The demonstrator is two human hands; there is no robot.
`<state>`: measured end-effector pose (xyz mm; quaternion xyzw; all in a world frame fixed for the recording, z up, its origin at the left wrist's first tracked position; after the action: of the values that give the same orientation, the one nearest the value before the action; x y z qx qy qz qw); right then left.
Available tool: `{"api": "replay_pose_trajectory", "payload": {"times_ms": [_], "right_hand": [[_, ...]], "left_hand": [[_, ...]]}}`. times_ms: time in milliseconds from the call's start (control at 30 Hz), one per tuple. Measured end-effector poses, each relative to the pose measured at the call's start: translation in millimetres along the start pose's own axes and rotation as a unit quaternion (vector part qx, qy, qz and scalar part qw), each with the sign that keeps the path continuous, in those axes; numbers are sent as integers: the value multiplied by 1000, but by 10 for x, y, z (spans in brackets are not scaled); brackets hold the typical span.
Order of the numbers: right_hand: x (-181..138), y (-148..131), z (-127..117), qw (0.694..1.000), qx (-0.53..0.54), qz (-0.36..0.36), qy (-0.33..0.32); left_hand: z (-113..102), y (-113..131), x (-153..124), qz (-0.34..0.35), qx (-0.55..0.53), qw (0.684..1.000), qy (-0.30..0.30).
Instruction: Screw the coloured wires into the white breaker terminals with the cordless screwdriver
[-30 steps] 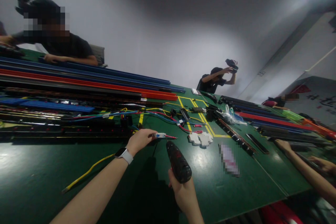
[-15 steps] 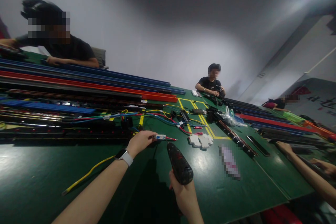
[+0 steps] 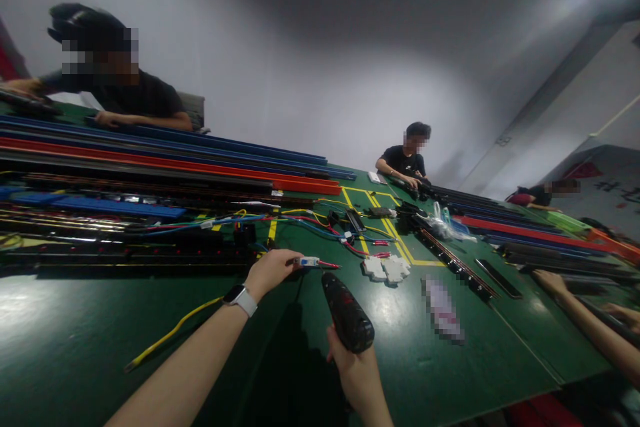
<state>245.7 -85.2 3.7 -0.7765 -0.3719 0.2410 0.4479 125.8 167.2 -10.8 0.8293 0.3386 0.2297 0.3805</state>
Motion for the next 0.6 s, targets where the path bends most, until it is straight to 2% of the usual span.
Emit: {"api": "replay_pose_trajectory", "payload": {"times_ms": [600], "right_hand": [[-28,-89,-35,1000,12,-2,-1]], "left_hand": [[-2,7,-4,-10,-4,1000,-7]]}}
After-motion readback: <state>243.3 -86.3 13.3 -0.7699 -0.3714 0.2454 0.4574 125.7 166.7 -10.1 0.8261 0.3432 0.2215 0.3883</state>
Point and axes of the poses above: each hand's wrist, its own x-axis towards the middle knuckle, its own z-axis out of the palm, y = z × x, the point moved 10 cm from there along x, towards the middle knuckle, and after that the axes turned 12 degrees about -x, right-handed, at the moved point
